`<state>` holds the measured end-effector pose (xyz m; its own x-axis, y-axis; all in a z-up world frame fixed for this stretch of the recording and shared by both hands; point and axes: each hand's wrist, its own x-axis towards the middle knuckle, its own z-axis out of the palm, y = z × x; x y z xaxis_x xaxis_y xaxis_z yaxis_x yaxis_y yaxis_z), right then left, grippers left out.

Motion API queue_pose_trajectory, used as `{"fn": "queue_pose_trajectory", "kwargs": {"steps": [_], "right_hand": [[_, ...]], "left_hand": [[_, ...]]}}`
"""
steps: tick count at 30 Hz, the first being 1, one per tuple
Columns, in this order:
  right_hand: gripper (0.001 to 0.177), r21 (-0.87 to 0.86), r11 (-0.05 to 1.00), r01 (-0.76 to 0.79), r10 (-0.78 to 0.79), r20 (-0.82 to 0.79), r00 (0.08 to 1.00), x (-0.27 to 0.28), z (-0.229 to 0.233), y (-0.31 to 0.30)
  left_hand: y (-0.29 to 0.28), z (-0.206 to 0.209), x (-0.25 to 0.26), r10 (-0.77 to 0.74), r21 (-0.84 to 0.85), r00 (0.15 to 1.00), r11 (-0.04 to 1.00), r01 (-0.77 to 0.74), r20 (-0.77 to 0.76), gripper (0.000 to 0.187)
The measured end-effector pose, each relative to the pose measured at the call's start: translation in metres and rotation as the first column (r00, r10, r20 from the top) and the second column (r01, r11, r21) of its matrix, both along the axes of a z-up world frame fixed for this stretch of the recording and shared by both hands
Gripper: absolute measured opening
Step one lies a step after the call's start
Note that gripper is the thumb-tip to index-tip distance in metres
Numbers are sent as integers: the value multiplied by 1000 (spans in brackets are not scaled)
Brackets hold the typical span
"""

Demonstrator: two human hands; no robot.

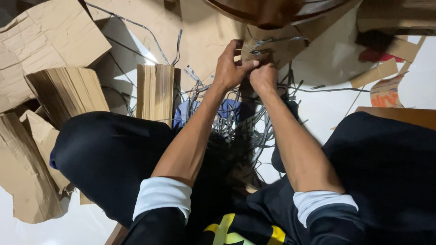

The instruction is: Wrapping a chair leg with cardboard and securing it with wire ties

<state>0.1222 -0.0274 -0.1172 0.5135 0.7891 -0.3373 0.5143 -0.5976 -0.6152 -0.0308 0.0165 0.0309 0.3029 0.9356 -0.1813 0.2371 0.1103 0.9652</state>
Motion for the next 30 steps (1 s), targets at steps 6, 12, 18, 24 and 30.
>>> {"fn": "queue_pose_trajectory", "kwargs": {"steps": [6, 12, 18, 24, 30], "right_hand": [[38, -373, 800, -470, 590, 344, 730, 17, -62, 19], [34, -540, 646, -539, 707, 158, 689, -3, 37, 18], [68, -456, 798, -394, 347, -187, 919, -23, 185, 21], [87, -500, 760, -415, 417, -114, 902, -26, 169, 15], [26, -274, 651, -708, 728, 491, 479, 8, -23, 1]], "left_hand": [[2, -1, -2, -1, -21, 996, 1000, 3, 91, 64], [-2, 14, -7, 27, -43, 998, 999, -24, 57, 65], [-6, 15, -3, 27, -15, 998, 1000, -26, 48, 64], [6, -31, 3, 2, 63, 995, 998, 4, -102, 43], [6, -13, 5, 18, 136, 979, 991, 10, -202, 23]]}}
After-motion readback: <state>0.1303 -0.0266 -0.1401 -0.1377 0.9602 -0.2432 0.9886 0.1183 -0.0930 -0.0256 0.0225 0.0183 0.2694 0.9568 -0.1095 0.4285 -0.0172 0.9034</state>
